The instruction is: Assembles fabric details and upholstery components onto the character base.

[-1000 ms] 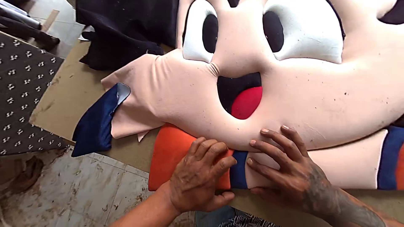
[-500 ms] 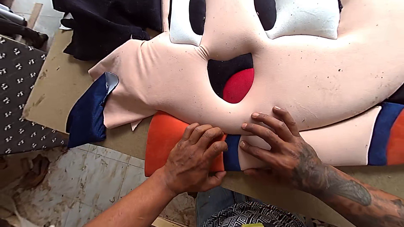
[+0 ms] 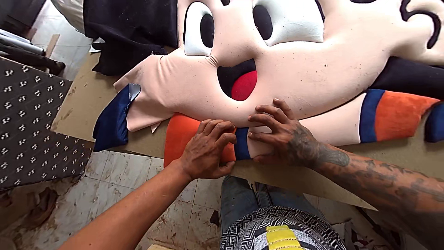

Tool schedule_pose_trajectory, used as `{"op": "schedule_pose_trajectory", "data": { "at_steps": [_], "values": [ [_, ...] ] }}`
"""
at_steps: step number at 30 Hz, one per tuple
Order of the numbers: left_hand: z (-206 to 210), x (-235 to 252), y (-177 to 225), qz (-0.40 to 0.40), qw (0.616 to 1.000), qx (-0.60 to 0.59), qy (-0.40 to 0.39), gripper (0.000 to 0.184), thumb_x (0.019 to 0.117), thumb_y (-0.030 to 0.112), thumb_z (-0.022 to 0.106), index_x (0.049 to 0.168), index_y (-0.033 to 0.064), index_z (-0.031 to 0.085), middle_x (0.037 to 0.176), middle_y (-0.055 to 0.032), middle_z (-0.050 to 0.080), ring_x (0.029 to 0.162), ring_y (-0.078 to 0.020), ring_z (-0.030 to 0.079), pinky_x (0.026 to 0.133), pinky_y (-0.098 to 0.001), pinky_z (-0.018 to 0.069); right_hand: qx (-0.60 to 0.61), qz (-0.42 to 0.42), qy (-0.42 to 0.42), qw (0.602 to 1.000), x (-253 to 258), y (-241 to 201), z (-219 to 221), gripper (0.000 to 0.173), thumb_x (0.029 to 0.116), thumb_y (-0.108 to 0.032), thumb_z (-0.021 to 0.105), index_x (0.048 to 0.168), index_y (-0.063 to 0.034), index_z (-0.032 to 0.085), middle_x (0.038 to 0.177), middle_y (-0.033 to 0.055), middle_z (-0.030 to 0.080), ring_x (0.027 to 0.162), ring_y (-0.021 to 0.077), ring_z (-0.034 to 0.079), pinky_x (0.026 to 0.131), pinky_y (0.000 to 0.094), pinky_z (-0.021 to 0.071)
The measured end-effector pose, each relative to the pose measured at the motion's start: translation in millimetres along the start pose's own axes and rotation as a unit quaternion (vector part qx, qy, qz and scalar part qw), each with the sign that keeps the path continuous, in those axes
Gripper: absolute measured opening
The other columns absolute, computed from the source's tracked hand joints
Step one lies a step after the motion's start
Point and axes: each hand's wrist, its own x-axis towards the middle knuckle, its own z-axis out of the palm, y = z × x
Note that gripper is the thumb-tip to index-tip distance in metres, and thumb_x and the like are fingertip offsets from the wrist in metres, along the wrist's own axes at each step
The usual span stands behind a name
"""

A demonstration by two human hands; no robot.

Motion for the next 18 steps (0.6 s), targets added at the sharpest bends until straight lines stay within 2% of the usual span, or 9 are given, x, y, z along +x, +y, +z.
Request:
{"op": "schedule_pose_trajectory", "data": {
  "at_steps": [4, 10, 13, 16, 18],
  "values": [
    [1, 1, 3, -0.009, 1.0, 0.009, 0.016, 0.058, 0.0678, 0.06, 0.075, 0.11, 0.0207, 0.066, 0.131, -0.0049, 0.062, 0.127, -0.0253, 0.055, 0.11, -0.0489, 0.0414, -0.005, -0.008, 0.011, 1.0, 0, 2, 2, 0.054, 0.08, -0.07, 0.067, 0.114, -0.0292, 0.077, 0.141, 0.0067, 0.061, 0.144, 0.0361, 0.043, 0.12, 0.0694, 0.022],
    [1, 2, 2, -0.012, 1.0, 0.021, 0.012, 0.054, 0.0683, 0.062, 0.074, 0.106, 0.023, 0.068, 0.13, -0.0044, 0.062, 0.128, -0.0249, 0.054, 0.111, -0.0488, 0.0404, -0.009, -0.017, 0.023, 1.0, 1, 4, 4, 0.056, 0.0784, -0.071, 0.067, 0.114, -0.029, 0.077, 0.138, 0.0061, 0.063, 0.142, 0.0356, 0.045, 0.12, 0.07, 0.0219],
    [-3, 1, 5, -0.021, 0.999, 0.029, -0.001, 0.053, 0.0704, 0.062, 0.074, 0.107, 0.0253, 0.069, 0.133, -0.0005, 0.062, 0.13, -0.0218, 0.053, 0.112, -0.0465, 0.0402, -0.034, -0.014, 0.009, 0.999, 1, -1, -1, 0.058, 0.079, -0.073, 0.066, 0.117, -0.0307, 0.076, 0.131, 0.0034, 0.065, 0.135, 0.0312, 0.05, 0.119, 0.0647, 0.0263],
    [-19, -3, 8, -0.023, 0.999, 0.032, -0.019, 0.065, 0.0746, 0.069, 0.073, 0.122, 0.0243, 0.067, 0.142, -0.0007, 0.058, 0.137, -0.0217, 0.05, 0.116, -0.0469, 0.038, -0.07, 0.018, -0.038, 0.997, 1, -13, -19, 0.063, 0.0794, -0.073, 0.065, 0.124, -0.0298, 0.073, 0.126, 0.0044, 0.066, 0.125, 0.029, 0.056, 0.114, 0.0584, 0.0357],
    [-39, -12, 5, -0.041, 0.998, 0.04, -0.041, 0.079, 0.0747, 0.076, 0.07, 0.134, 0.0248, 0.062, 0.15, -0.0001, 0.054, 0.143, -0.0218, 0.045, 0.119, -0.0466, 0.0371, -0.09, 0.07, -0.082, 0.99, -5, -19, -38, 0.067, 0.078, -0.067, 0.068, 0.129, -0.0242, 0.07, 0.124, 0.0058, 0.067, 0.119, 0.0283, 0.061, 0.106, 0.0546, 0.0453]
  ]
}}
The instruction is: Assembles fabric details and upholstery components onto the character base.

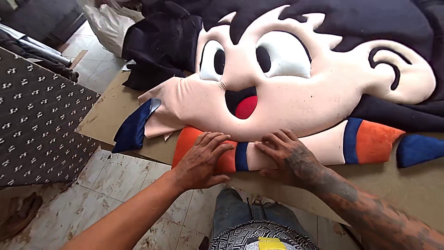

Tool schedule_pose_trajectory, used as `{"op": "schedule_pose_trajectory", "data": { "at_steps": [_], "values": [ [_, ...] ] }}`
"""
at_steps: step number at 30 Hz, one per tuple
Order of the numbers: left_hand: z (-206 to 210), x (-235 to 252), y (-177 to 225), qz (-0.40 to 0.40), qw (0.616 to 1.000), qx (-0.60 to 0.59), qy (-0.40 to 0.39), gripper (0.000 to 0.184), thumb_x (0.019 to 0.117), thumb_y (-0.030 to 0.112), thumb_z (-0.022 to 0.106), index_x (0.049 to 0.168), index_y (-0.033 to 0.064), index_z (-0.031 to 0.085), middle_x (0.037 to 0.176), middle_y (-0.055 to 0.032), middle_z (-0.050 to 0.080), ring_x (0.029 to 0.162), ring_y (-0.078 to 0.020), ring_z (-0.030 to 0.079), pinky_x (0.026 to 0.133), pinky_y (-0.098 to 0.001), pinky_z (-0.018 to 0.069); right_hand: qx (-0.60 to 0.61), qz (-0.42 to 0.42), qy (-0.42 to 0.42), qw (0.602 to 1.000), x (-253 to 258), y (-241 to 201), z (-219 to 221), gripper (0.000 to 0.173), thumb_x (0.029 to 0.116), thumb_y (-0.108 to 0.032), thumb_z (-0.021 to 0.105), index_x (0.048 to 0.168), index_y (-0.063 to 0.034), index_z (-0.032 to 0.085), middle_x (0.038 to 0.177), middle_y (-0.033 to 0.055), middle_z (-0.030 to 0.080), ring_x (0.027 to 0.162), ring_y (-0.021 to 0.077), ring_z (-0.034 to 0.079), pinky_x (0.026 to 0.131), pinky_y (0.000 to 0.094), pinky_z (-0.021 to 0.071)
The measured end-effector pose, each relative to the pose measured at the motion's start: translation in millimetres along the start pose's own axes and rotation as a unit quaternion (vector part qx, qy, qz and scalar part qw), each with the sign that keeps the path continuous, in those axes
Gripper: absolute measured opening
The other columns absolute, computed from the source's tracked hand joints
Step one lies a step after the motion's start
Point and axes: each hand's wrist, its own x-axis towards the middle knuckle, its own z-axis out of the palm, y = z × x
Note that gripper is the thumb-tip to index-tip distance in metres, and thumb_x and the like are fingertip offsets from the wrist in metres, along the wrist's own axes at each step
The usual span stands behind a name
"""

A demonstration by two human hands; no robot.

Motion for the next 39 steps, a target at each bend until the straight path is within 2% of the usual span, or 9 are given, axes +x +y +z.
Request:
{"op": "schedule_pose_trajectory", "data": {
  "at_steps": [3, 7, 14, 18, 27, 30, 34, 37, 39],
  "values": [
    [-21, -17, -16, -0.051, 0.997, 0.015, -0.053, 0.085, 0.0726, 0.075, 0.072, 0.14, 0.0255, 0.059, 0.147, 0.0034, 0.055, 0.141, -0.0175, 0.047, 0.118, -0.0425, 0.0398, -0.016, 0.075, -0.06, 0.995, -16, 5, -17, 0.07, 0.0733, -0.053, 0.079, 0.134, -0.0188, 0.067, 0.126, 0.0062, 0.067, 0.119, 0.0275, 0.062, 0.102, 0.0506, 0.0493],
    [-18, -17, -24, -0.104, 0.987, 0.02, -0.121, 0.092, 0.0689, 0.064, 0.083, 0.147, 0.0254, 0.053, 0.155, 0.0001, 0.049, 0.15, -0.0222, 0.038, 0.123, -0.0489, 0.0327, -0.042, 0.121, -0.096, 0.987, -13, -4, -14, 0.071, 0.0675, -0.032, 0.088, 0.132, -0.0129, 0.066, 0.13, 0.0101, 0.065, 0.123, 0.0302, 0.06, 0.099, 0.0497, 0.0511],
    [-21, 5, -21, -0.129, 0.972, 0.037, -0.191, 0.109, 0.0582, 0.064, 0.087, 0.152, 0.022, 0.049, 0.148, -0.0001, 0.054, 0.141, -0.0224, 0.046, 0.121, -0.0517, 0.0311, -0.077, 0.101, -0.118, 0.985, -4, 0, -14, 0.072, 0.0598, -0.038, 0.089, 0.125, -0.0147, 0.068, 0.122, 0.007, 0.067, 0.117, 0.0284, 0.061, 0.102, 0.0494, 0.0477],
    [-23, 13, -18, -0.111, 0.972, 0.03, -0.206, 0.101, 0.0583, 0.057, 0.09, 0.145, 0.0196, 0.056, 0.143, -0.0041, 0.055, 0.137, -0.0246, 0.048, 0.113, -0.0446, 0.0409, -0.076, 0.086, -0.116, 0.987, -3, 3, -14, 0.074, 0.0594, -0.041, 0.089, 0.125, -0.014, 0.067, 0.12, 0.0075, 0.067, 0.116, 0.0283, 0.062, 0.106, 0.0507, 0.0446],
    [-21, 11, -15, -0.106, 0.973, 0.048, -0.2, 0.1, 0.0564, 0.06, 0.089, 0.142, 0.0184, 0.058, 0.142, -0.0054, 0.056, 0.136, -0.0267, 0.049, 0.111, -0.0463, 0.0419, -0.113, 0.061, -0.053, 0.99, -12, 0, -15, 0.075, 0.0565, -0.045, 0.089, 0.123, -0.017, 0.068, 0.113, 0.0076, 0.065, 0.11, 0.029, 0.061, 0.106, 0.0522, 0.0433],
    [-21, 14, -19, -0.102, 0.975, 0.05, -0.193, 0.101, 0.0522, 0.064, 0.089, 0.138, 0.0199, 0.061, 0.139, -0.0042, 0.057, 0.131, -0.0254, 0.051, 0.108, -0.044, 0.0447, -0.109, 0.073, -0.009, 0.991, -19, -5, -15, 0.072, 0.0565, -0.038, 0.093, 0.12, -0.0157, 0.068, 0.112, 0.0099, 0.065, 0.107, 0.0317, 0.062, 0.094, 0.0499, 0.0512],
    [-26, 20, -15, -0.107, 0.969, 0.066, -0.212, 0.103, 0.0505, 0.064, 0.09, 0.138, 0.0176, 0.06, 0.136, -0.0056, 0.058, 0.128, -0.027, 0.053, 0.108, -0.0453, 0.0449, -0.083, 0.072, 0.042, 0.993, -29, -6, -13, 0.06, 0.0682, -0.029, 0.09, 0.122, -0.0169, 0.067, 0.119, 0.0101, 0.066, 0.108, 0.0306, 0.065, 0.078, 0.0422, 0.0592],
    [-25, 18, -12, -0.101, 0.969, 0.078, -0.212, 0.102, 0.0515, 0.065, 0.089, 0.137, 0.0166, 0.061, 0.134, -0.006, 0.059, 0.126, -0.0269, 0.054, 0.106, -0.0449, 0.046, -0.105, 0.034, 0.072, 0.991, -40, -8, -8, 0.03, 0.0911, -0.023, 0.068, 0.12, -0.0163, 0.066, 0.113, 0.0062, 0.071, 0.096, 0.0249, 0.071, 0.073, 0.0384, 0.0594],
    [-24, 16, -10, -0.1, 0.969, 0.084, -0.209, 0.101, 0.0522, 0.063, 0.089, 0.137, 0.0165, 0.061, 0.134, -0.006, 0.059, 0.126, -0.0264, 0.055, 0.106, -0.0446, 0.0458, -0.111, 0.006, 0.097, 0.989, -50, -13, -5, 0.021, 0.0986, -0.012, 0.054, 0.115, -0.0157, 0.066, 0.106, 0.0057, 0.072, 0.093, 0.0243, 0.071, 0.073, 0.0388, 0.0596]
  ]
}}
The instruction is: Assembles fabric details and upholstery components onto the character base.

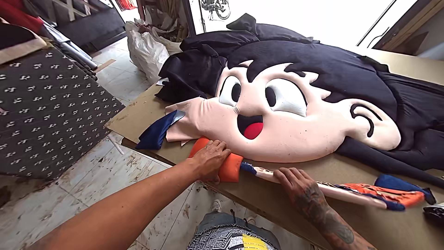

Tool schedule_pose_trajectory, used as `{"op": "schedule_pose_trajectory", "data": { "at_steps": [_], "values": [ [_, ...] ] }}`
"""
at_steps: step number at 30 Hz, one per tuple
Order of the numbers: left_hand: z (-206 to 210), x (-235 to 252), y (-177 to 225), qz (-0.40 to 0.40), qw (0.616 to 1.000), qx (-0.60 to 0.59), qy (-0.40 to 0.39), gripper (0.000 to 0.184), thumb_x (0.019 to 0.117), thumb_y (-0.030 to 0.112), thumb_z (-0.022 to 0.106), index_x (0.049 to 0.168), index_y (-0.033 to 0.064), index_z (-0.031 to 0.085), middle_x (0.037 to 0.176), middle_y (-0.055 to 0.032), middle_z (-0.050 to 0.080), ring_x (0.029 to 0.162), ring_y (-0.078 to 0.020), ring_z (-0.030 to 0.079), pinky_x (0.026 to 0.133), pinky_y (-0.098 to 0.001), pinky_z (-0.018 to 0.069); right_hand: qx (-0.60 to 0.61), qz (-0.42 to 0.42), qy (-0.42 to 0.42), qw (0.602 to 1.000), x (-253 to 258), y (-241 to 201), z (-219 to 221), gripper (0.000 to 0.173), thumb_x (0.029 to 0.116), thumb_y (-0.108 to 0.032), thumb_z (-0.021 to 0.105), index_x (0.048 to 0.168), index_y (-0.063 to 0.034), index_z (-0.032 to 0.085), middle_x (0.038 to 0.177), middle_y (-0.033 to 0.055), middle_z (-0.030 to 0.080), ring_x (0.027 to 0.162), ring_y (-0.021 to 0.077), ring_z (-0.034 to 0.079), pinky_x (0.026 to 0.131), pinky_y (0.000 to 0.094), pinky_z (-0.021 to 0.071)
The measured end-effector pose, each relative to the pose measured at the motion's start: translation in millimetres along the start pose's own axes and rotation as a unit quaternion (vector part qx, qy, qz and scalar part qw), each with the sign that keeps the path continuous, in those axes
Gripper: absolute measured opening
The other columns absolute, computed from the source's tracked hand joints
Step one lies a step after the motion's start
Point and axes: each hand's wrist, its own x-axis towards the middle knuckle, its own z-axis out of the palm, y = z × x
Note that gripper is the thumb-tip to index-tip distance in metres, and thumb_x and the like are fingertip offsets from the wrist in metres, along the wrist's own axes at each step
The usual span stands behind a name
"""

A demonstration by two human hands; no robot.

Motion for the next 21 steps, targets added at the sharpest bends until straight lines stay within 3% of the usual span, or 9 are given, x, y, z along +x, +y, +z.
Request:
{"op": "schedule_pose_trajectory", "data": {
  "at_steps": [2, 6, 12, 17, 21],
  "values": [
    [2, -2, 3, -0.007, 1.0, -0.003, -0.001, 0.1, 0.0545, 0.061, 0.089, 0.14, 0.0171, 0.059, 0.136, -0.0058, 0.059, 0.129, -0.0261, 0.053, 0.11, -0.0447, 0.0438, 0.003, -0.013, 0.013, 1.0, -14, -5, 5, 0.024, 0.0988, -0.008, 0.052, 0.115, -0.0178, 0.066, 0.11, 0.0062, 0.071, 0.1, 0.0261, 0.07, 0.079, 0.0414, 0.06],
    [5, -9, 3, -0.022, 1.0, -0.01, 0.004, 0.102, 0.0592, 0.061, 0.089, 0.147, 0.0236, 0.054, 0.145, -0.0056, 0.055, 0.139, -0.0282, 0.046, 0.116, -0.0497, 0.0376, 0.014, -0.013, 0.037, 0.999, -37, -11, 19, 0.026, 0.0992, -0.012, 0.055, 0.118, -0.0234, 0.068, 0.125, 0.007, 0.069, 0.114, 0.028, 0.067, 0.092, 0.0459, 0.0567],
    [7, -16, -7, -0.078, 0.996, -0.043, 0.004, 0.105, 0.0515, 0.076, 0.084, 0.147, 0.0483, 0.049, 0.147, -0.0017, 0.052, 0.145, -0.0317, 0.039, 0.106, -0.0686, 0.0398, 0.052, -0.02, 0.03, 0.998, -53, -14, 16, 0.027, 0.0984, -0.013, 0.055, 0.119, -0.0248, 0.067, 0.132, 0.0029, 0.067, 0.121, 0.0265, 0.063, 0.101, 0.0494, 0.0518],
    [18, -20, -16, -0.141, 0.985, -0.094, 0.044, 0.125, 0.0371, 0.083, 0.082, 0.15, 0.042, 0.046, 0.149, -0.0043, 0.047, 0.148, -0.0315, 0.033, 0.103, -0.0571, 0.0501, 0.076, -0.008, 0.012, 0.997, -59, -16, 11, 0.031, 0.0958, -0.009, 0.056, 0.12, -0.0246, 0.067, 0.135, 0.0032, 0.066, 0.126, 0.0279, 0.062, 0.105, 0.052, 0.0499],
    [26, -23, -16, -0.167, 0.979, -0.102, 0.063, 0.138, 0.0348, 0.085, 0.081, 0.157, 0.039, 0.037, 0.162, -0.0128, 0.034, 0.153, -0.0424, 0.022, 0.114, -0.0566, 0.0419, 0.076, -0.002, 0.0, 0.997, -55, -16, 12, 0.031, 0.0959, -0.008, 0.053, 0.12, -0.0221, 0.067, 0.134, 0.0033, 0.067, 0.126, 0.0285, 0.062, 0.104, 0.0504, 0.0504]
  ]
}}
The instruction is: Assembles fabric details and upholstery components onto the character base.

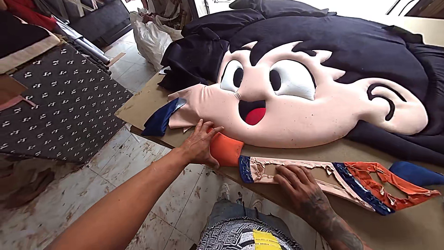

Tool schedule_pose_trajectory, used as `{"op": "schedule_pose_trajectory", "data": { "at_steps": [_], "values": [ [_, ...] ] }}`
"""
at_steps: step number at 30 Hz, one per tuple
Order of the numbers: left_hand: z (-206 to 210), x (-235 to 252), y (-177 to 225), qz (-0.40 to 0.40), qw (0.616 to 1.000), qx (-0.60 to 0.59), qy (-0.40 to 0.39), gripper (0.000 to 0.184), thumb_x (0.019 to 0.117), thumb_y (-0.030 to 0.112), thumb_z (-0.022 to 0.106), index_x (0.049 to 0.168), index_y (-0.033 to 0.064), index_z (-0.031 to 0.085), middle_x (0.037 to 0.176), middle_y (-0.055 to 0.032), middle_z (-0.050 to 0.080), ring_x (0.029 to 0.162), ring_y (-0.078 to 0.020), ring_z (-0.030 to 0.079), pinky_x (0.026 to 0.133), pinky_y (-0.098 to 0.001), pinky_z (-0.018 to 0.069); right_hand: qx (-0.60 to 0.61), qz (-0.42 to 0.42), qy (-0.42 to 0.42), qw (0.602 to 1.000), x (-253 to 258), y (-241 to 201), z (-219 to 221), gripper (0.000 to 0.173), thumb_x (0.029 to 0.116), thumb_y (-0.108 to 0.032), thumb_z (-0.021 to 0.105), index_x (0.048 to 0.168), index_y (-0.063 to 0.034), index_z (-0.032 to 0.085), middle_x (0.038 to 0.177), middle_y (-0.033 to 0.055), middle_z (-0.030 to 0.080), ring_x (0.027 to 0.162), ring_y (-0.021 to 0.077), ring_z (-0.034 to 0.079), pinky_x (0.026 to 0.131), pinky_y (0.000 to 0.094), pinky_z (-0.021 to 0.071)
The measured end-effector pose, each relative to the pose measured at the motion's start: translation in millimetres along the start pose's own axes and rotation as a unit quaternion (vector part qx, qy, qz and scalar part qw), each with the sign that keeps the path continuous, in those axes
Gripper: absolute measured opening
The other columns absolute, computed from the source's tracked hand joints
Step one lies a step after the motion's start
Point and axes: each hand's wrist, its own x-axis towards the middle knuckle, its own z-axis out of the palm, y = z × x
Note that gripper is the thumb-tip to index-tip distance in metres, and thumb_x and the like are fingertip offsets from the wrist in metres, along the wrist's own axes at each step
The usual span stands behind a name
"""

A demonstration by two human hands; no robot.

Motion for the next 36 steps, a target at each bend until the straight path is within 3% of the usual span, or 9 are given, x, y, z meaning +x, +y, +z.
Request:
{"op": "schedule_pose_trajectory", "data": {
  "at_steps": [5, 16, 19, 22, 24, 26, 30, 34, 36],
  "values": [
    [-3, -2, 6, -0.057, 0.998, -0.002, -0.037, 0.15, 0.0349, 0.085, 0.084, 0.163, 0.0389, 0.021, 0.171, -0.0126, 0.013, 0.149, -0.0424, 0.029, 0.109, -0.0546, 0.0459, 0.007, 0.009, -0.002, 1.0, 4, 1, 0, 0.029, 0.0951, -0.011, 0.054, 0.119, -0.0216, 0.068, 0.133, 0.0016, 0.067, 0.125, 0.0271, 0.061, 0.104, 0.0489, 0.0503],
    [-17, -12, 5, -0.093, 0.995, 0.022, 0.005, 0.146, 0.032, 0.079, 0.088, 0.161, 0.0404, 0.031, 0.166, -0.0141, 0.024, 0.146, -0.0421, 0.03, 0.104, -0.0555, 0.0471, 0.0, 0.013, 0.018, 1.0, 4, 4, 1, 0.03, 0.0971, -0.011, 0.052, 0.119, -0.0219, 0.068, 0.131, 0.0005, 0.068, 0.122, 0.0267, 0.063, 0.103, 0.0507, 0.0504],
    [-29, -9, 3, -0.096, 0.995, 0.035, 0.001, 0.131, 0.0318, 0.075, 0.09, 0.151, 0.0426, 0.047, 0.159, -0.0151, 0.032, 0.142, -0.0412, 0.034, 0.097, -0.0523, 0.0528, -0.009, 0.022, 0.016, 1.0, 3, 1, 1, 0.03, 0.0977, -0.01, 0.051, 0.12, -0.021, 0.067, 0.133, 0.0013, 0.067, 0.123, 0.0271, 0.063, 0.103, 0.0514, 0.0501],
    [-41, -8, -1, -0.057, 0.995, 0.076, -0.006, 0.111, 0.032, 0.075, 0.088, 0.13, 0.0285, 0.066, 0.138, -0.0121, 0.053, 0.136, -0.0368, 0.042, 0.107, -0.05, 0.0459, -0.016, 0.033, 0.015, 0.999, 4, -3, 1, 0.03, 0.0986, -0.009, 0.05, 0.12, -0.0213, 0.068, 0.134, 0.0004, 0.068, 0.123, 0.0265, 0.063, 0.104, 0.0507, 0.0495],
    [-54, -13, 1, 0.001, 0.992, 0.12, -0.039, 0.088, 0.0437, 0.069, 0.088, 0.115, 0.0216, 0.07, 0.114, -0.0045, 0.067, 0.117, -0.029, 0.06, 0.104, -0.0487, 0.0482, -0.021, 0.043, 0.011, 0.999, 5, -5, 0, 0.03, 0.0988, -0.009, 0.05, 0.119, -0.0219, 0.068, 0.133, -0.0007, 0.068, 0.123, 0.0261, 0.063, 0.104, 0.0504, 0.0494],
    [-76, -23, 7, 0.057, 0.983, 0.14, -0.103, 0.05, 0.0646, 0.054, 0.088, 0.099, 0.0222, 0.069, 0.089, 0.0021, 0.071, 0.09, -0.021, 0.069, 0.081, -0.0468, 0.0561, -0.022, 0.051, 0.013, 0.998, 6, -6, 0, 0.03, 0.0986, -0.009, 0.051, 0.119, -0.0222, 0.069, 0.133, -0.001, 0.068, 0.124, 0.0265, 0.063, 0.104, 0.0505, 0.0493],
    [-87, -57, 3, 0.196, 0.971, 0.126, -0.049, 0.016, 0.0857, 0.042, 0.076, 0.098, 0.0319, 0.073, 0.084, 0.0089, 0.067, 0.08, -0.0123, 0.067, 0.066, -0.0356, 0.0559, -0.02, 0.071, 0.008, 0.997, 7, -11, 1, 0.032, 0.0982, -0.008, 0.051, 0.12, -0.0222, 0.069, 0.134, -0.0006, 0.067, 0.126, 0.0272, 0.061, 0.106, 0.0514, 0.0481],
    [-73, -83, 0, 0.229, 0.967, 0.081, 0.079, 0.04, 0.0986, 0.021, 0.054, 0.132, 0.0401, 0.067, 0.096, 0.0011, 0.066, 0.089, -0.0214, 0.063, 0.073, -0.04, 0.0542, -0.018, 0.098, 0.008, 0.995, 7, -17, 2, 0.031, 0.0977, -0.007, 0.052, 0.119, -0.0216, 0.07, 0.135, -0.0005, 0.067, 0.127, 0.0276, 0.06, 0.108, 0.0523, 0.0464],
    [-48, -90, 8, 0.189, 0.974, 0.06, 0.113, 0.053, 0.0959, 0.009, 0.054, 0.138, 0.0396, 0.063, 0.099, -0.0053, 0.066, 0.089, -0.0271, 0.063, 0.074, -0.0447, 0.0547, -0.018, 0.107, 0.007, 0.994, 8, -19, 3, 0.032, 0.0976, -0.007, 0.052, 0.119, -0.0218, 0.07, 0.135, -0.0003, 0.067, 0.128, 0.0277, 0.06, 0.108, 0.052, 0.046]
  ]
}}
